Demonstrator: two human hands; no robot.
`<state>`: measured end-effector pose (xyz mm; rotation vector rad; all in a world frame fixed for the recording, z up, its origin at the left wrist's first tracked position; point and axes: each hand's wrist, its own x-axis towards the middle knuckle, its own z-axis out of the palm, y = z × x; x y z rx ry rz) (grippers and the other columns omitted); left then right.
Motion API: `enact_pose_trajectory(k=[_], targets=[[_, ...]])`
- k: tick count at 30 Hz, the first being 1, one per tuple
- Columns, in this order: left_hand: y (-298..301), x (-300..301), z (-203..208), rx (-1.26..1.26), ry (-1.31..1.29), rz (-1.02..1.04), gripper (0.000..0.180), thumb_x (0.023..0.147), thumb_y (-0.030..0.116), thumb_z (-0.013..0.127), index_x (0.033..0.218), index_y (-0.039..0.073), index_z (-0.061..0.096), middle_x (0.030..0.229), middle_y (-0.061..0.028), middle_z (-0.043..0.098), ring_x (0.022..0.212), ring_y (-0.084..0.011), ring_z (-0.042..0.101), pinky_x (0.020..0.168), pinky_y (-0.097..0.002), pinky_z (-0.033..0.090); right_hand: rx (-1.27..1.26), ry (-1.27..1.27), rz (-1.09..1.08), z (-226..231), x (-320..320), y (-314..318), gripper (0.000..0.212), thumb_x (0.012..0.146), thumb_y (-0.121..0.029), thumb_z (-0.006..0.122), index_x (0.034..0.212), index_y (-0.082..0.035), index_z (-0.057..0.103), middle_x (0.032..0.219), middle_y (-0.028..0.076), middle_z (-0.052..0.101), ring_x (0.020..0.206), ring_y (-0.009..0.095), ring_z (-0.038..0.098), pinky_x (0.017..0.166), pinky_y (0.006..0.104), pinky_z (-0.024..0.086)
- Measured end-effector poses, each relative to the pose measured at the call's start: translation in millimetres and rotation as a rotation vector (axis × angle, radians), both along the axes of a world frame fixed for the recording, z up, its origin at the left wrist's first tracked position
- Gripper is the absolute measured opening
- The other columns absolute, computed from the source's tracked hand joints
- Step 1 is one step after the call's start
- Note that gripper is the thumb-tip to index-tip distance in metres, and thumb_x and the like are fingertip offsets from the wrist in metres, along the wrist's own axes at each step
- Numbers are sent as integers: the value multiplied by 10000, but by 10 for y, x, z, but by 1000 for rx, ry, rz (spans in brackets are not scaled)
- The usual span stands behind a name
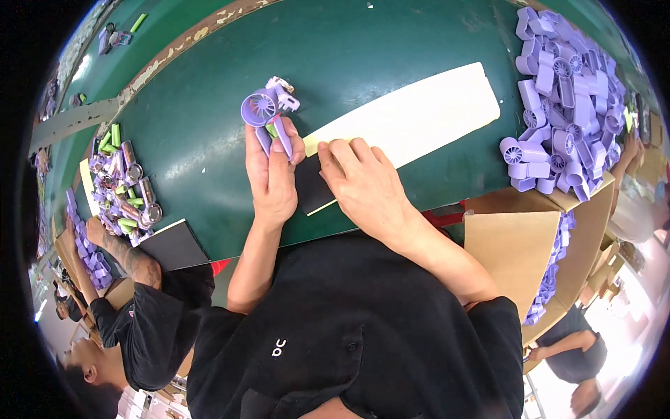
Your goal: The person assembles handheld electric fans by placing batteries into plastic housings, sticking adhesive strips over the wiring, attaching the fan mechanisms, and snapping the housing covers closed by hand.
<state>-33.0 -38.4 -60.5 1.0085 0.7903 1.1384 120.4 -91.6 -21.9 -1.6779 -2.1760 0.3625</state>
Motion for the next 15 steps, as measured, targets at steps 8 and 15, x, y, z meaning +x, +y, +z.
enact_pose_trajectory(k=[8,15], targets=[[7,-39,-130,103,89,-29,692,1096,31,359,1693,60,10,1156,-76,534,826,-105,457,724,-256,430,-189,393,-55,-4,116,199,254,791,-31,829,1011,6,707,903,84,625,764,232,633,693,354,531],[6,-25,-86,28,73,-57,718,1086,12,363,1694,54,-16,1163,-74,532,855,-114,461,765,-261,445,-577,861,-211,268,305,207,125,828,25,810,860,4,691,807,16,625,715,82,558,647,244,451]])
